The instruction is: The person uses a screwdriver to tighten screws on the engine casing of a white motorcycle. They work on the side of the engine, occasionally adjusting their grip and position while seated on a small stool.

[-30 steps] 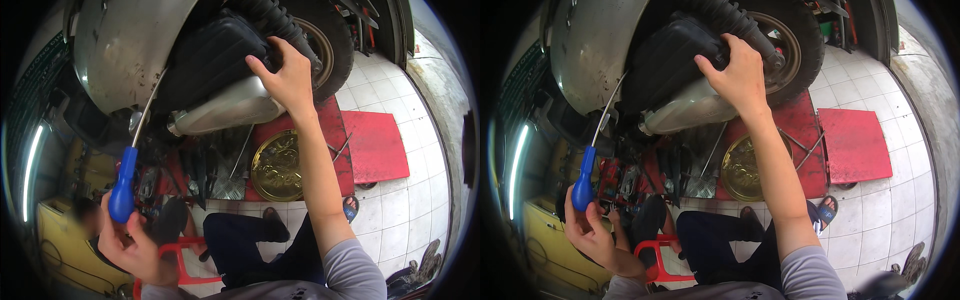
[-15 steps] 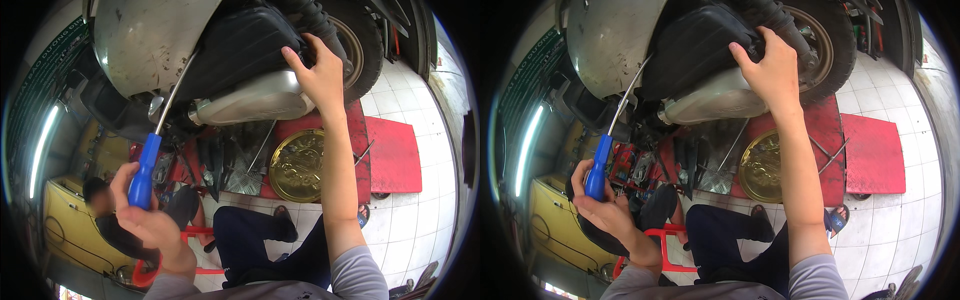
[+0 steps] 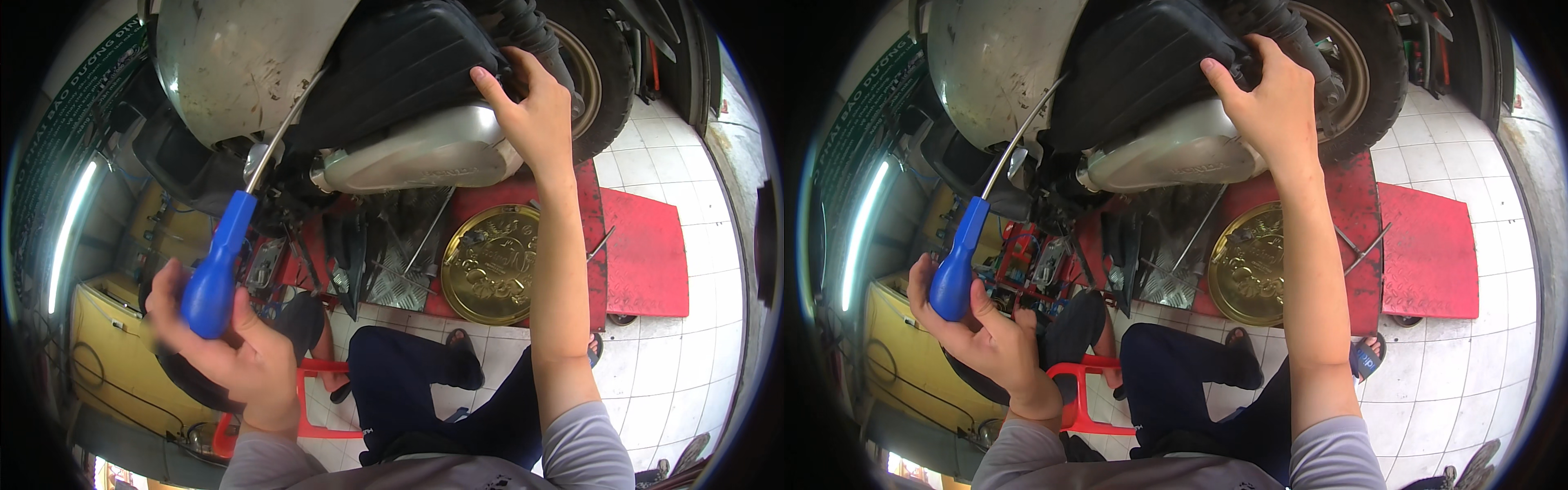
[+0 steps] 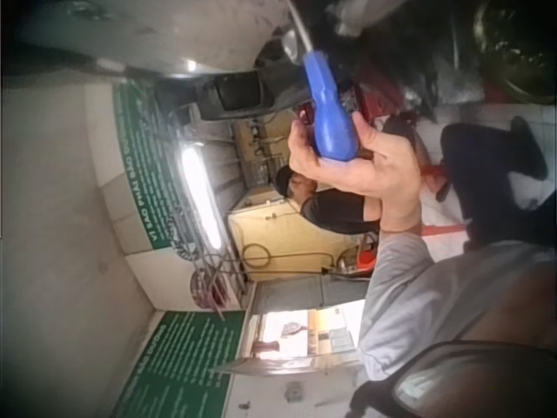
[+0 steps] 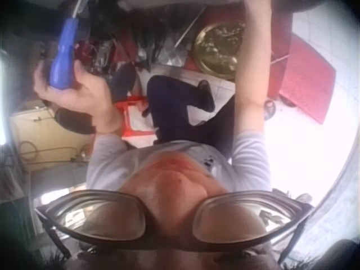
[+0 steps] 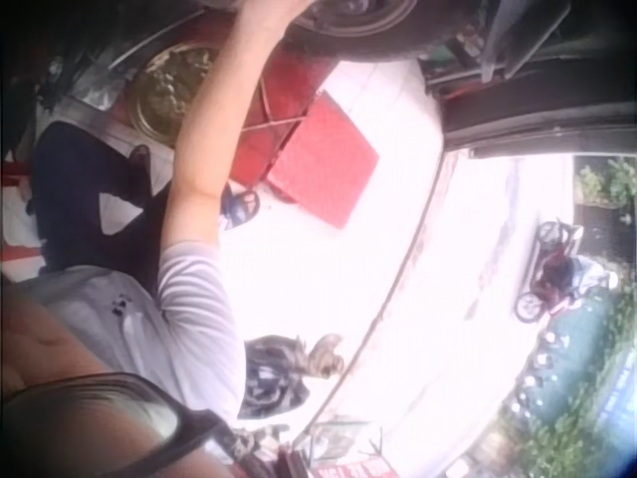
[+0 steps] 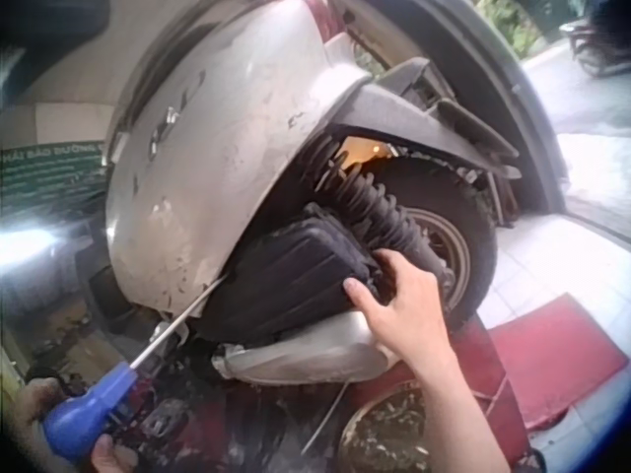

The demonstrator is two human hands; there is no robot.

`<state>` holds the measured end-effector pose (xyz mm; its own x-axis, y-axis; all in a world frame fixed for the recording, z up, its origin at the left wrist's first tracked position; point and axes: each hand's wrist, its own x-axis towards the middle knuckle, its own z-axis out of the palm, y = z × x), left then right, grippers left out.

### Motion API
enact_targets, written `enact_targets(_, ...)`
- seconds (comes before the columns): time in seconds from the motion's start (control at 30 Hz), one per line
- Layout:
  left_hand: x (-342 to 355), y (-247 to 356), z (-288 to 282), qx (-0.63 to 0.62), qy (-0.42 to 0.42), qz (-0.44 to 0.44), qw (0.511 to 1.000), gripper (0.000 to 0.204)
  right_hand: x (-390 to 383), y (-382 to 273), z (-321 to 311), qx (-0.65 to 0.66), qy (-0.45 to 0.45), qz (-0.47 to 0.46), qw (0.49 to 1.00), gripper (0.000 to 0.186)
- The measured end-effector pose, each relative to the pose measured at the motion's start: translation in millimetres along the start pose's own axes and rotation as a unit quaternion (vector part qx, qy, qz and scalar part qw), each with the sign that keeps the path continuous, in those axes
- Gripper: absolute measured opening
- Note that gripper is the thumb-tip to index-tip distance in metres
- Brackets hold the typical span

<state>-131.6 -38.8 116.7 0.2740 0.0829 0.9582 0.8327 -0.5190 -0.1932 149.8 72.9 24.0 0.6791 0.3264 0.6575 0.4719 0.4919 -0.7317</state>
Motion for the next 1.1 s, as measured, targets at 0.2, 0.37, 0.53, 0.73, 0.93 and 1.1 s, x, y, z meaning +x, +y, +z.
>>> enact_targets(0.2,1,0,-20,-0.160,-0.121,-0.161,0.966,0.037,2,7,4,0.022,0.037,-0.029,0.999,0.059)
enact_targets(0.37,8,8,-2,-0.089,-0.023,-0.176,0.980,0.038,2,5,5,0.030,0.032,-0.019,0.999,0.059)
enact_targets(0.53,3,-2,-8,-0.005,-0.075,-0.076,0.994,0.023,1,5,4,0.019,0.029,-0.023,0.999,0.058)
enact_targets(0.73,8,-14,-26,0.126,-0.182,0.139,0.965,0.025,1,6,5,0.022,0.029,-0.010,0.999,0.058)
enact_targets(0.93,-2,-20,-10,-0.038,-0.098,0.112,0.988,0.055,0,4,3,0.016,0.026,-0.018,0.999,0.056)
enact_targets(1.1,-6,-17,8,-0.215,0.007,-0.061,0.975,0.051,0,3,3,0.016,0.032,-0.024,0.999,0.054)
